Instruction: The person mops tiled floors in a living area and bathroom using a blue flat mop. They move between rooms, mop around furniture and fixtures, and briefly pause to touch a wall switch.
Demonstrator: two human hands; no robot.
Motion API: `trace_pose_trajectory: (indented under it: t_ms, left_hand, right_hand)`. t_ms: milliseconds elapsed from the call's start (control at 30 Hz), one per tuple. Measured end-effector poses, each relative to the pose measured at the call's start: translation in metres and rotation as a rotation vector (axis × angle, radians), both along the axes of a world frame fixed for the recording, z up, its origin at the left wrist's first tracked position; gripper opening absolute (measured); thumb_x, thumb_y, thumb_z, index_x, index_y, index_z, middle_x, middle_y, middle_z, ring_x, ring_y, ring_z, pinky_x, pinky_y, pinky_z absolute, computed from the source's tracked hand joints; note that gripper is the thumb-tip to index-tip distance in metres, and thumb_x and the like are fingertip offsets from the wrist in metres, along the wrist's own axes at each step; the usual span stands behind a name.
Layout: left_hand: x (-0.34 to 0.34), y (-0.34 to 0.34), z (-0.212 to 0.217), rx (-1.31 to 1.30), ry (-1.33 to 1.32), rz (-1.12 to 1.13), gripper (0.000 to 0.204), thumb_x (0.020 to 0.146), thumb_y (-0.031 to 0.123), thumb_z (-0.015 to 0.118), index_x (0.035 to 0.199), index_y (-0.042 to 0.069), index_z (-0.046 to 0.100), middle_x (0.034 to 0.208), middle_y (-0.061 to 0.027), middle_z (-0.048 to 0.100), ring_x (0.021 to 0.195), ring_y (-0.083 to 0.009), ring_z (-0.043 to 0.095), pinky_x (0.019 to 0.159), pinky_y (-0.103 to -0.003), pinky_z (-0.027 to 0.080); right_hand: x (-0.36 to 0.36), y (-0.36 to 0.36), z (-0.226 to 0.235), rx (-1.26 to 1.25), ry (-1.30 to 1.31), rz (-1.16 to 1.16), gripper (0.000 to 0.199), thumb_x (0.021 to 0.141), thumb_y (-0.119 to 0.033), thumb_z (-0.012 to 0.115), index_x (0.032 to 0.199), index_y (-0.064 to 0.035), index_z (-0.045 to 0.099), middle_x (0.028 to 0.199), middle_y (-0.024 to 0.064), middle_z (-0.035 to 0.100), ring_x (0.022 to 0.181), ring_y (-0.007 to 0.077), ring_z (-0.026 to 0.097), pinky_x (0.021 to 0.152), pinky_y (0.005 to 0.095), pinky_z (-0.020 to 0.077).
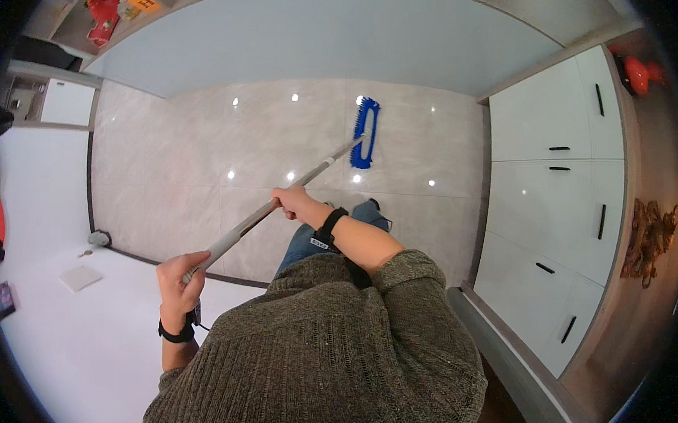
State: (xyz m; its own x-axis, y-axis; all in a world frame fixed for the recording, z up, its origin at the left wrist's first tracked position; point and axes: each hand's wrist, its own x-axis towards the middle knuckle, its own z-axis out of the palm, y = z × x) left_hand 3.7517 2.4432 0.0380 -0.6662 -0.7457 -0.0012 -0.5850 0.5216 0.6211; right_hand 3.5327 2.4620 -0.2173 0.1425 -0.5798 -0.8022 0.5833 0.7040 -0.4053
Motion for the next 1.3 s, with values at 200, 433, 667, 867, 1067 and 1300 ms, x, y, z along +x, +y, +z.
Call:
trace_pose_trajectory:
  t_ms: [200,433,667,867,1067,1300]
  left_hand:
    - [-0.101,-0.048,-0.053,0.035,0.055,-0.326,0.025,0.072,0.013,0.064,0.096,0.013,0.069,0.060,-0.0088,0.059,0.051,-0.0254,0.057,0.048,-0.034,0.044]
    - [-0.270,-0.073,-0.106,0.172,0.001,-0.501,0.030,0.083,0.025,0.061,0.112,0.015,0.064,0.074,-0.0097,0.065,0.063,-0.0271,0.063,0.056,-0.037,0.048]
    - [-0.364,-0.081,-0.140,0.415,-0.149,-0.537,0.035,0.089,0.032,0.058,0.119,0.015,0.059,0.073,-0.0131,0.065,0.064,-0.0315,0.063,0.059,-0.041,0.049]
    - [-0.352,-0.111,-0.137,0.499,-0.170,-0.365,0.031,0.092,0.031,0.052,0.118,0.015,0.060,0.070,-0.0138,0.064,0.065,-0.0336,0.063,0.059,-0.042,0.048]
    - [-0.283,-0.152,-0.129,0.442,-0.205,-0.243,0.027,0.093,0.027,0.048,0.114,0.016,0.063,0.066,-0.0136,0.063,0.063,-0.0334,0.063,0.056,-0.042,0.048]
    - [-0.135,-0.198,-0.117,0.554,-0.251,-0.055,0.030,0.094,0.020,0.047,0.118,0.011,0.062,0.060,-0.0078,0.057,0.055,-0.0159,0.060,0.054,-0.030,0.046]
  right_hand:
    - [-0.118,0.025,-0.027,0.094,0.130,-0.237,0.026,0.085,-0.018,0.060,0.065,-0.0059,0.051,0.059,0.0017,0.043,0.044,0.0090,0.032,0.039,0.0258,0.0232]
    - [-0.274,0.035,-0.055,0.215,0.379,-0.570,0.026,0.086,-0.019,0.059,0.065,-0.0049,0.050,0.056,0.0006,0.045,0.043,0.0096,0.036,0.038,0.0243,0.0289]
    - [-0.353,0.027,-0.080,0.229,0.317,-0.692,0.022,0.086,-0.017,0.059,0.068,-0.0087,0.048,0.057,-0.0003,0.045,0.044,0.0087,0.036,0.038,0.0231,0.0291]
    - [-0.348,-0.014,-0.112,0.260,0.300,-0.512,0.017,0.083,-0.016,0.058,0.075,-0.0059,0.047,0.060,0.0023,0.045,0.043,0.0103,0.034,0.037,0.0251,0.0264]
    - [-0.278,-0.075,-0.125,0.338,0.365,-0.306,0.023,0.083,-0.016,0.055,0.095,0.0002,0.044,0.063,0.0074,0.045,0.045,0.0144,0.038,0.037,0.0288,0.0296]
    - [-0.134,-0.152,-0.112,0.343,0.400,-0.060,0.075,0.087,-0.019,0.049,0.129,0.0192,0.000,0.061,0.0090,0.045,0.042,0.0157,0.038,0.037,0.0303,0.0337]
